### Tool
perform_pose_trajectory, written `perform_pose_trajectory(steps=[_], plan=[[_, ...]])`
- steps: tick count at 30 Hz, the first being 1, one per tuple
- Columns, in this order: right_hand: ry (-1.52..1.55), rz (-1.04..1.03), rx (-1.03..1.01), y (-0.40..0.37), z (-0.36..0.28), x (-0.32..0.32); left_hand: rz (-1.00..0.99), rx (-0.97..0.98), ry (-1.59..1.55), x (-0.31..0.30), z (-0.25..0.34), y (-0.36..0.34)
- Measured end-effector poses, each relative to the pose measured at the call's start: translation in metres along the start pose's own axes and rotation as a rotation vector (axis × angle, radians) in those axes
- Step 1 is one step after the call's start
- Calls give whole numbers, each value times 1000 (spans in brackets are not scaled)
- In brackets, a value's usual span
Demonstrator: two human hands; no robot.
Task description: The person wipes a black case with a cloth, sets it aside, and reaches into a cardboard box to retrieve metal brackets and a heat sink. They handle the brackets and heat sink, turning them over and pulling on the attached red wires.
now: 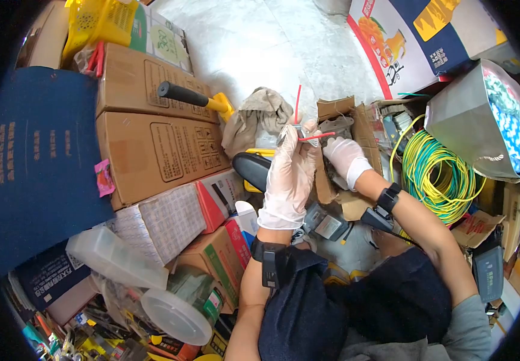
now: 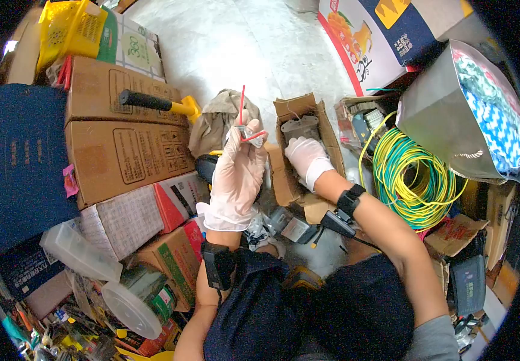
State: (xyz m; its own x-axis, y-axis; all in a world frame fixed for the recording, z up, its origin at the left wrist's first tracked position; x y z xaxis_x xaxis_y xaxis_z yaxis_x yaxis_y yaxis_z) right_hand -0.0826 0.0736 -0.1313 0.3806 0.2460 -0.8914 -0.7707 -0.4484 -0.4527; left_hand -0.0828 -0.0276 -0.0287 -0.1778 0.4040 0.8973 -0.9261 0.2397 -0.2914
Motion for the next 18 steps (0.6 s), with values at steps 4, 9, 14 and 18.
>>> perform_pose_trajectory(steps=[4,9,14,18], plan=[[599,187,7,-33,23,-37,0,3,-26,-3,3,0],[1175,279,10,-71,44,-96,14,-7,-34,-6,4,-2],[1298,446,-68,-103,53,-143,-60,-138,-66,3,-8,-5],[875,838,-216,-142,55,-207,-193,-267,-65,43,-16,-16]])
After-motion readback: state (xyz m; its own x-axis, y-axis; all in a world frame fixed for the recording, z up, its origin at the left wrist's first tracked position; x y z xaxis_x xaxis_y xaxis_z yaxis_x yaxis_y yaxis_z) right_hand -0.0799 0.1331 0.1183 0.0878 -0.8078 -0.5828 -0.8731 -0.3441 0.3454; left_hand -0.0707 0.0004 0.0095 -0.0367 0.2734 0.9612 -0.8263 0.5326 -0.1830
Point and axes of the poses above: each hand's wrist, its own y-axis towards the middle knuckle, its own x-axis out of the palm, z = x × y, the point moved 8 cm from there along y, towards the middle knuckle, and after that the axes turned 7 degrees about -z, right-handed, at the moved point
